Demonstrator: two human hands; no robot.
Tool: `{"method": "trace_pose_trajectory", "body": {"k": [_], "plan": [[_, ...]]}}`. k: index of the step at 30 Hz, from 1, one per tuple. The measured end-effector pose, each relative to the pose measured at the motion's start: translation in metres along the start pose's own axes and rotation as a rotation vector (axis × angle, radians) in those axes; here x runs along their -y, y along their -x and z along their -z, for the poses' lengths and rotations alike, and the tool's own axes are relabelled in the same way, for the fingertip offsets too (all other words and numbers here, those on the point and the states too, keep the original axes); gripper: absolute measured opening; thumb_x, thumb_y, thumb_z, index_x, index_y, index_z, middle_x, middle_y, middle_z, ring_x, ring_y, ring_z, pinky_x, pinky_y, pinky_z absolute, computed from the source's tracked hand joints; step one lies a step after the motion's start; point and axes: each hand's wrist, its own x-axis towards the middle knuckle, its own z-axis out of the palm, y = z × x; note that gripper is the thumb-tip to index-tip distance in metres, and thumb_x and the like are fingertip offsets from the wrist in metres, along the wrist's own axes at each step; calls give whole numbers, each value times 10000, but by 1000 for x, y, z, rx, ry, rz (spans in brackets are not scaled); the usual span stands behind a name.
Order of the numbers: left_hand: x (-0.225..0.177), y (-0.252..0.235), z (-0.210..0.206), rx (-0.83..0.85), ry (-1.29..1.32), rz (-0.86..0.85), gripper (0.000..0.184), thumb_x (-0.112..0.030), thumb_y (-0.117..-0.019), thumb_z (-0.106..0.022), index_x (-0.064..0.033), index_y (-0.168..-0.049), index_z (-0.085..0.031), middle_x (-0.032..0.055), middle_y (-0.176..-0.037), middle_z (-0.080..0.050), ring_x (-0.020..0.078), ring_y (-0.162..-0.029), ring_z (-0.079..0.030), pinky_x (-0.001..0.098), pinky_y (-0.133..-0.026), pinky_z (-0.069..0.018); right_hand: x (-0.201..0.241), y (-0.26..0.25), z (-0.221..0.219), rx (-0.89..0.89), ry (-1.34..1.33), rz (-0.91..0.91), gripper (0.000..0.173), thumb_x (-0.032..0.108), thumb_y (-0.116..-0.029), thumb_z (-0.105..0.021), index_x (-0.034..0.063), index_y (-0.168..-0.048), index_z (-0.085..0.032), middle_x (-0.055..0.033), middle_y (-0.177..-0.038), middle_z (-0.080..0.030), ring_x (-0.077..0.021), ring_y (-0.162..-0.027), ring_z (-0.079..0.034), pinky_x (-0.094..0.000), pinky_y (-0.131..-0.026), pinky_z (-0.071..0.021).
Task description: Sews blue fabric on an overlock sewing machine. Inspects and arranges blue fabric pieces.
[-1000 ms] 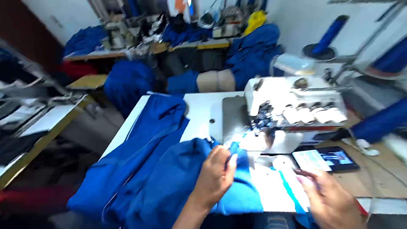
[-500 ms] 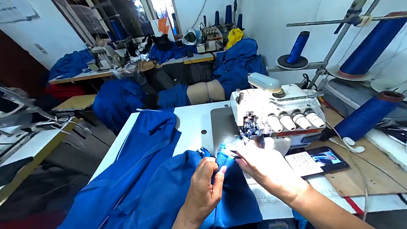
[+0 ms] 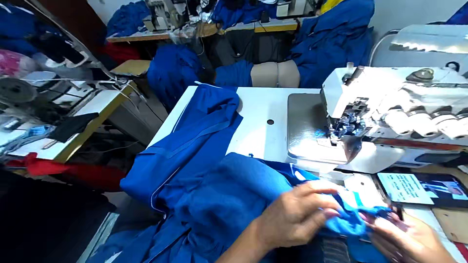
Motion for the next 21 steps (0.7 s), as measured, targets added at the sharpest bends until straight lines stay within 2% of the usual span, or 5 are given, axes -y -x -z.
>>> {"method": "trace_pose_trajectory", "body": {"k": [2, 5, 10, 14, 21], "plan": [[14, 27, 25, -76, -439, 201, 256, -191, -1048, -523, -51, -1046, -737, 95, -1293, -682, 218, -1265, -609, 414, -1100, -476, -4, 16, 35, -146, 475, 16, 157, 38, -894, -618, 44, -1050, -632, 87, -823, -679, 22, -596, -574, -189, -540, -506], [39, 60, 52, -7, -823, 597, 601, -530, -955, -630, -49, -1314, -666, 235, -1466, -520, 433, -1374, -473, 643, -1122, -355, -7, 32, 53, -237, 985, 44, 405, 125, -957, -633, -170, -1228, -573, -331, -990, -659, -414, -851, -661, -600, -779, -521], [47, 48, 45, 26, -754, 571, 303, -395, -958, -682, -118, -1063, -746, 198, -1344, -588, 422, -1275, -529, 640, -1054, -400, -19, 10, -31, -253, 950, 633, 367, 133, -930, -641, -125, -1190, -623, -204, -808, -658, -134, -594, -547, -256, -556, -479], [46, 37, 18, 10, -655, 298, 131, -135, -981, -621, -88, -1008, -741, 80, -1102, -701, 251, -1097, -654, 509, -976, -480, -30, -34, -58, -135, 1034, 575, 414, 236, -973, -585, -52, -1265, -642, -214, -977, -688, -323, -812, -668, -502, -707, -546], [30, 43, 38, -15, -858, 754, 624, -556, -948, -632, -18, -1261, -673, 213, -1232, -626, 408, -1158, -586, 603, -979, -446, -32, -33, -49, 50, 1161, 297, 404, 341, -931, -657, -20, -1114, -663, -179, -785, -668, -400, -688, -665, -631, -604, -518]]}}
